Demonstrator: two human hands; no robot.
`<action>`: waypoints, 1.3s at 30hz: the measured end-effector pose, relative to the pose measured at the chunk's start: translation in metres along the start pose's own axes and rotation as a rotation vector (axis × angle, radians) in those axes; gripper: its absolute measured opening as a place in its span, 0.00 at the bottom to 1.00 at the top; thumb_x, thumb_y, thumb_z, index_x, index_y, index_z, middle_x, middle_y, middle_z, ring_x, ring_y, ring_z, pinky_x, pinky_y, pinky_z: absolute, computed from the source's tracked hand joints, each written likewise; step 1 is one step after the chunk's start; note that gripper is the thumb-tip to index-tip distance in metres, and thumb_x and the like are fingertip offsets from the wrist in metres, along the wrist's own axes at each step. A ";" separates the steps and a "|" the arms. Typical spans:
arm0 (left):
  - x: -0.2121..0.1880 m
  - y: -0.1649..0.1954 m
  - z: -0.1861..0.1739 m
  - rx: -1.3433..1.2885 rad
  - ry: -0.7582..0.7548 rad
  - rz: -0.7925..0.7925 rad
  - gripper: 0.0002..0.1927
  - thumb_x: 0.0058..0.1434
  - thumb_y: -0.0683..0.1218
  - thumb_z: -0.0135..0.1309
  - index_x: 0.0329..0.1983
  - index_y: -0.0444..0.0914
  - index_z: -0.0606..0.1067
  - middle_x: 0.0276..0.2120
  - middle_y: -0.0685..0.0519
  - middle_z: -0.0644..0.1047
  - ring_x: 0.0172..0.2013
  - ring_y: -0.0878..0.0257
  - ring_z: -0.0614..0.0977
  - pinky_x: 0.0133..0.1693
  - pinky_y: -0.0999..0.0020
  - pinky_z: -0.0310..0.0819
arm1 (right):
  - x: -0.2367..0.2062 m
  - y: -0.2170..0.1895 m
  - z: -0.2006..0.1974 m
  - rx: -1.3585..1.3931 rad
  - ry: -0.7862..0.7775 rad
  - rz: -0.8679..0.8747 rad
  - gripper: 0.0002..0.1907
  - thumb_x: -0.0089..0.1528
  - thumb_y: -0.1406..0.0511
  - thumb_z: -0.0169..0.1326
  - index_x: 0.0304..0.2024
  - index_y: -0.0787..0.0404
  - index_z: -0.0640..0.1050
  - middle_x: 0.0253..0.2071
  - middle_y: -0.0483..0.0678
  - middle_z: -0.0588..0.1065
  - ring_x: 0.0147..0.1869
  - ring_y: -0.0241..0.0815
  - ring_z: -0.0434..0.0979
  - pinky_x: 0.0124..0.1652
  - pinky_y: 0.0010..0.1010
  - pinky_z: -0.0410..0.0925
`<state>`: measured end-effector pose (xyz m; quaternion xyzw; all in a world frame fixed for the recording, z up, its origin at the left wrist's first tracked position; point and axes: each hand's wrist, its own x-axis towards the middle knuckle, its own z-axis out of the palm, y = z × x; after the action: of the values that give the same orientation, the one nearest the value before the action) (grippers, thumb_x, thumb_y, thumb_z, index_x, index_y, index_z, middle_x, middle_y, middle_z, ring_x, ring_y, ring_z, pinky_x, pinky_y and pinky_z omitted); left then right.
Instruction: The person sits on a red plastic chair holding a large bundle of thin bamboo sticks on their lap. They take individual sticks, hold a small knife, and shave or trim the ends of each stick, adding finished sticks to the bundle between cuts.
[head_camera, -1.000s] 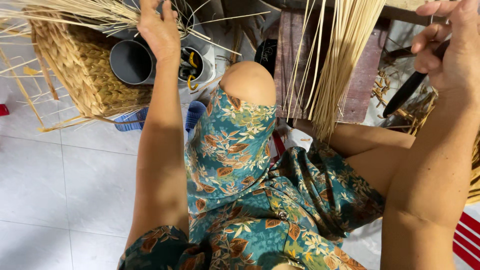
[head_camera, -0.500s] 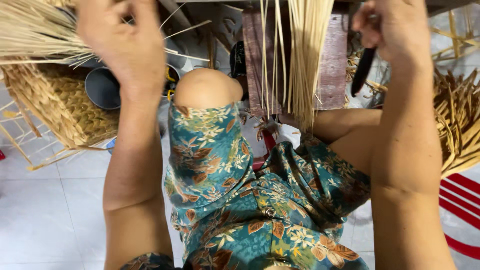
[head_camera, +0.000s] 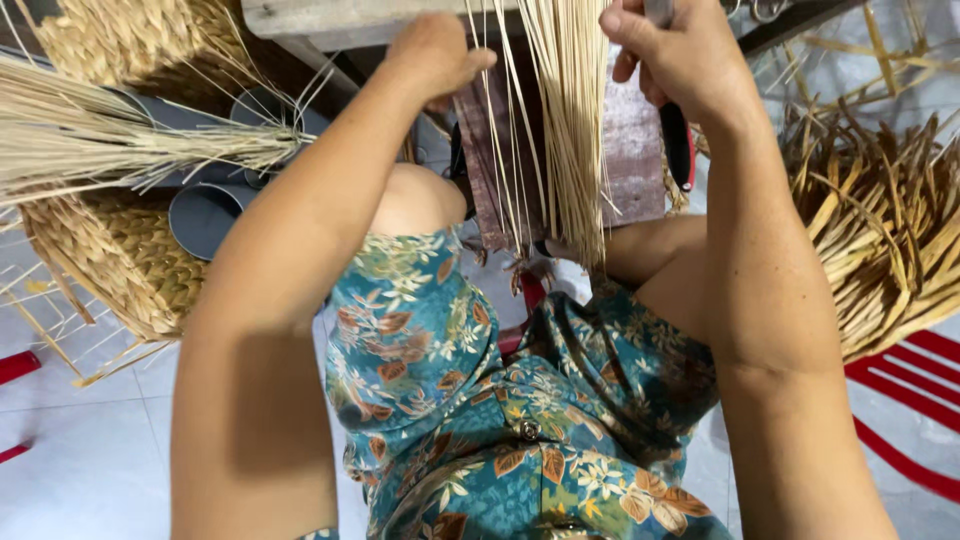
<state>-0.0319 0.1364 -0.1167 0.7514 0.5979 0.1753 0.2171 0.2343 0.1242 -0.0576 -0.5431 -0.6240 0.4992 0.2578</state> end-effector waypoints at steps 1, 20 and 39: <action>0.001 -0.003 0.003 -0.123 -0.190 -0.225 0.30 0.57 0.62 0.62 0.26 0.28 0.76 0.23 0.41 0.79 0.24 0.49 0.84 0.25 0.56 0.79 | 0.001 -0.001 0.002 -0.030 0.013 0.013 0.11 0.71 0.59 0.58 0.46 0.61 0.79 0.26 0.46 0.76 0.20 0.30 0.66 0.20 0.23 0.59; 0.010 -0.006 0.062 -0.963 -0.022 -0.469 0.13 0.64 0.53 0.57 0.36 0.41 0.84 0.26 0.58 0.82 0.21 0.75 0.71 0.21 0.77 0.62 | 0.025 0.002 0.060 -0.657 -0.041 -0.079 0.29 0.64 0.59 0.62 0.66 0.48 0.68 0.38 0.62 0.80 0.45 0.65 0.79 0.44 0.52 0.71; 0.003 -0.005 0.067 -1.127 -0.018 -0.499 0.17 0.63 0.58 0.60 0.36 0.39 0.81 0.27 0.61 0.79 0.24 0.76 0.73 0.21 0.79 0.65 | 0.026 -0.010 0.079 -0.483 -0.066 -0.075 0.24 0.62 0.64 0.61 0.61 0.54 0.75 0.39 0.58 0.81 0.43 0.55 0.83 0.45 0.42 0.74</action>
<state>-0.0004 0.1328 -0.1759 0.3597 0.5693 0.4020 0.6205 0.1547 0.1222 -0.0833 -0.5489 -0.7530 0.3431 0.1181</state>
